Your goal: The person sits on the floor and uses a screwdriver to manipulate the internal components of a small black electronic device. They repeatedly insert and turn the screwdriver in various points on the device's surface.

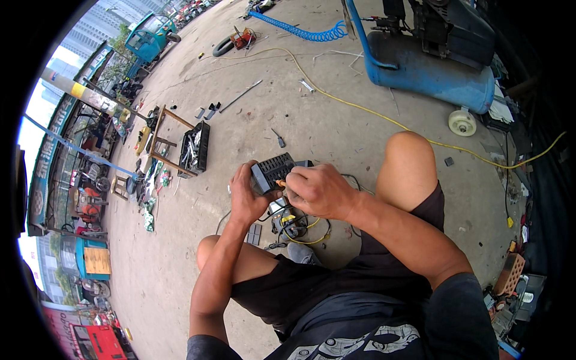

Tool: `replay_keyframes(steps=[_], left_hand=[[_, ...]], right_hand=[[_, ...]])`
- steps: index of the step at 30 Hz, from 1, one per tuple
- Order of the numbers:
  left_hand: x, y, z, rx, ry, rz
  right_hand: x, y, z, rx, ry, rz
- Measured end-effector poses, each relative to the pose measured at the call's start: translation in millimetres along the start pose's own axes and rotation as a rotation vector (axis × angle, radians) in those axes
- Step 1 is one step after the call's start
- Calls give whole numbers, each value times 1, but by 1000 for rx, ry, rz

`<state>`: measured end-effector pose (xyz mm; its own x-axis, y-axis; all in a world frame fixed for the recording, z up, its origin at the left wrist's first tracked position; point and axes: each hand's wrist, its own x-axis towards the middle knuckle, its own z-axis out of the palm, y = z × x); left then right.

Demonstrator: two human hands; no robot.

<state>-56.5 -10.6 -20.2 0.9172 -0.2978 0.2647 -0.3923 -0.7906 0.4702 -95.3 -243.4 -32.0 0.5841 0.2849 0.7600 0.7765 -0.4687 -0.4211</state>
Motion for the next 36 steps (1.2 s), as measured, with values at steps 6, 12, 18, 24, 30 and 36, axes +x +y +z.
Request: replay_keyframes(steps=[6,12,18,24,30,36], left_hand=[[0,-1,0,-5,-7,-9],[-1,-3,-1,-16,-11,9],[-3,2,-3,-1,-11,39],[1,-1,-2,18,10,88],[0,6,-2,-3,-20,76],[2,9,2,0,-25,112]], right_hand=[[3,-2,-8,2,66,137],[3,15,-12,-20,190,257],[1,32,-19,-9,258,503],[-5,57,-21,-226,-49,643],[-3,41,-29,41,74,643],[-7,40,-21,-18,-2,619]])
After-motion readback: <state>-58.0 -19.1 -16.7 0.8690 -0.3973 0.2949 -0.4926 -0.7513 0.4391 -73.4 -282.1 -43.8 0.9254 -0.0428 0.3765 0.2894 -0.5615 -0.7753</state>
